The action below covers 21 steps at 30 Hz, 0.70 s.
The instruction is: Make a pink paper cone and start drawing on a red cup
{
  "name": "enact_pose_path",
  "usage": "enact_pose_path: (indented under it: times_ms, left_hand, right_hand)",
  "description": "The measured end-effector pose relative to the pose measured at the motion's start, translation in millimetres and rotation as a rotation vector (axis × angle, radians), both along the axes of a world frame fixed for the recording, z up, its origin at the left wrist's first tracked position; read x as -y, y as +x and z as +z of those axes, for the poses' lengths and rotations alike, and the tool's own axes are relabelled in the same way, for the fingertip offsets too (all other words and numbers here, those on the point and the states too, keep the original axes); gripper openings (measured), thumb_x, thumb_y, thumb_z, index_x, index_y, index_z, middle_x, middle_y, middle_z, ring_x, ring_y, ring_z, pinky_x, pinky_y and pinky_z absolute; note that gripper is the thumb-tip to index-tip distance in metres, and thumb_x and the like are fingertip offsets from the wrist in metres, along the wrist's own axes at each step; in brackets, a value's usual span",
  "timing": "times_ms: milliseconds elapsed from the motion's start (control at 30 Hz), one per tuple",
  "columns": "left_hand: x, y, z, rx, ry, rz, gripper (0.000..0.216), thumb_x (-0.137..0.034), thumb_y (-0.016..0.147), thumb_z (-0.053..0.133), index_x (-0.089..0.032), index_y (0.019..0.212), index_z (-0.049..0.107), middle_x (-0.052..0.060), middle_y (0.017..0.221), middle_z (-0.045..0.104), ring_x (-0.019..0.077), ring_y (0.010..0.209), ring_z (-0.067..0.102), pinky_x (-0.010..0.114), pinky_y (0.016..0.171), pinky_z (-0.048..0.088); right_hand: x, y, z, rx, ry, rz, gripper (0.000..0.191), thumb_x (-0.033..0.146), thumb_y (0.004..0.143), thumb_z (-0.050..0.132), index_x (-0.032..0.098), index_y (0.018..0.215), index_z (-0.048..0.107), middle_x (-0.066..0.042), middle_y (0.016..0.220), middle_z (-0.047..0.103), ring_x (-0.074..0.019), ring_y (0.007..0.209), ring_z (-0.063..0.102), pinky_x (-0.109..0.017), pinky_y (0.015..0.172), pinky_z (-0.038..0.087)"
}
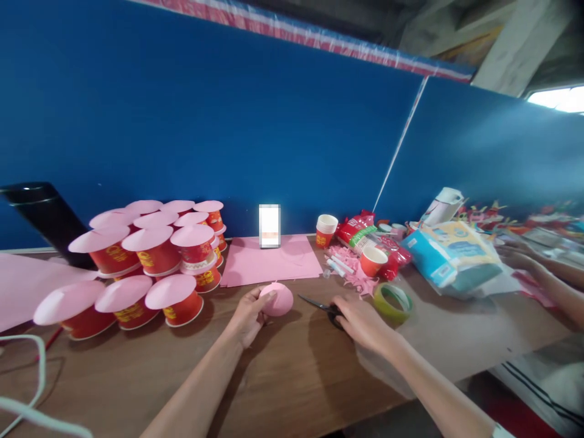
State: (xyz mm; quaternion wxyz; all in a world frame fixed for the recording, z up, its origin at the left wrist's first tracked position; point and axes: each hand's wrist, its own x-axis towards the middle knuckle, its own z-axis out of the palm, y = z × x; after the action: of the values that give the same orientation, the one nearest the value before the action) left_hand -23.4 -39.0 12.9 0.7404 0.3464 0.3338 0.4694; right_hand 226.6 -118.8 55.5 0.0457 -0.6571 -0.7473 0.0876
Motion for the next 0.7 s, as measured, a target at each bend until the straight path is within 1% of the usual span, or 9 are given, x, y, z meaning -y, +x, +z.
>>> enact_pose_path:
  times_ms: [67, 133, 233, 267, 333, 433, 533, 600, 700]
  left_hand:
    - [-0.5, -1.0, -0.2, -0.023, 0.005, -0.007, 0.044, -0.034, 0.059, 0.080, -0.010, 0.093, 0.066, 0.008, 0.077, 0.069, 0.0118, 0.057, 0.059, 0.019, 0.048, 0.042]
    - [-1.6, -2.5, 0.2, -0.058, 0.017, -0.009, 0.048, -0.038, 0.060, 0.079, -0.009, 0.096, 0.065, 0.008, 0.073, 0.068, 0.0128, 0.055, 0.058, 0.019, 0.044, 0.040]
    - [-4.6, -7.3, 1.8, -0.099, 0.048, -0.011, 0.051, -0.041, 0.061, 0.077, -0.007, 0.099, 0.065, 0.007, 0.067, 0.066, 0.0132, 0.051, 0.057, 0.020, 0.042, 0.039]
    - [-5.8, -9.7, 2.5, -0.108, 0.058, -0.017, 0.051, -0.041, 0.062, 0.076, -0.007, 0.099, 0.065, 0.007, 0.065, 0.066, 0.0128, 0.049, 0.056, 0.020, 0.042, 0.039]
    - [-8.5, -14.9, 4.2, -0.125, 0.062, -0.034, 0.051, -0.043, 0.063, 0.075, -0.007, 0.098, 0.065, 0.007, 0.063, 0.065, 0.0123, 0.046, 0.055, 0.021, 0.042, 0.040]
    - [-12.3, -22.0, 7.0, -0.122, 0.059, -0.038, 0.048, -0.043, 0.063, 0.075, -0.007, 0.092, 0.066, 0.008, 0.065, 0.066, 0.0130, 0.049, 0.057, 0.021, 0.043, 0.041]
    - [-16.1, -26.0, 7.8, -0.106, 0.058, -0.011, 0.040, -0.040, 0.061, 0.077, -0.008, 0.083, 0.067, 0.007, 0.065, 0.066, 0.0123, 0.053, 0.058, 0.021, 0.049, 0.044]
    - [-17.8, -27.3, 6.9, -0.105, 0.053, -0.003, 0.037, -0.038, 0.061, 0.078, -0.008, 0.081, 0.067, 0.007, 0.066, 0.066, 0.0120, 0.054, 0.058, 0.021, 0.051, 0.045]
    - [-18.0, -27.8, 4.9, -0.112, 0.047, -0.020, 0.038, -0.038, 0.063, 0.077, -0.008, 0.084, 0.068, 0.008, 0.070, 0.067, 0.0133, 0.057, 0.059, 0.023, 0.055, 0.047]
  right_hand:
    - [-1.5, 2.7, -3.0, -0.126, 0.008, 0.015, 0.024, 0.013, 0.081, 0.050, 0.017, 0.103, 0.058, -0.012, 0.102, 0.062, -0.0258, 0.099, 0.056, -0.035, 0.084, 0.040]
    - [-7.2, 2.6, -8.4, -0.408, -0.025, 0.049, 0.028, 0.016, 0.083, 0.049, 0.019, 0.109, 0.057, -0.009, 0.102, 0.063, -0.0236, 0.097, 0.057, -0.035, 0.083, 0.042]
    - [-24.9, -7.4, -15.8, -0.937, -0.250, 0.025, 0.035, 0.027, 0.086, 0.049, 0.019, 0.121, 0.051, -0.007, 0.093, 0.065, -0.0188, 0.079, 0.061, -0.030, 0.067, 0.047]
    - [-32.3, -13.3, -17.1, -1.073, -0.299, 0.028, 0.039, 0.031, 0.085, 0.054, 0.019, 0.122, 0.050, -0.008, 0.094, 0.065, -0.0179, 0.078, 0.061, -0.029, 0.065, 0.047]
    - [-47.2, -27.2, -17.7, -1.262, -0.318, 0.050, 0.045, 0.036, 0.081, 0.062, 0.018, 0.121, 0.052, -0.008, 0.096, 0.065, -0.0165, 0.080, 0.061, -0.028, 0.067, 0.046]
    - [-63.0, -47.2, -18.5, -1.394, -0.286, 0.059, 0.051, 0.039, 0.072, 0.073, 0.019, 0.116, 0.058, -0.005, 0.092, 0.066, -0.0149, 0.083, 0.059, -0.026, 0.071, 0.044]
    - [-66.3, -59.5, -24.5, -1.416, -0.324, 0.056, 0.052, 0.037, 0.064, 0.079, 0.020, 0.110, 0.062, 0.000, 0.081, 0.063, -0.0109, 0.072, 0.056, -0.022, 0.064, 0.042]
    - [-63.5, -62.8, -30.1, -1.409, -0.392, 0.062, 0.050, 0.039, 0.063, 0.080, 0.019, 0.107, 0.064, 0.001, 0.075, 0.062, -0.0092, 0.064, 0.054, -0.020, 0.056, 0.039]
    - [-57.6, -62.5, -34.8, -1.382, -0.449, 0.043, 0.054, 0.043, 0.067, 0.076, 0.020, 0.113, 0.059, -0.003, 0.082, 0.064, -0.0116, 0.066, 0.057, -0.020, 0.051, 0.038]
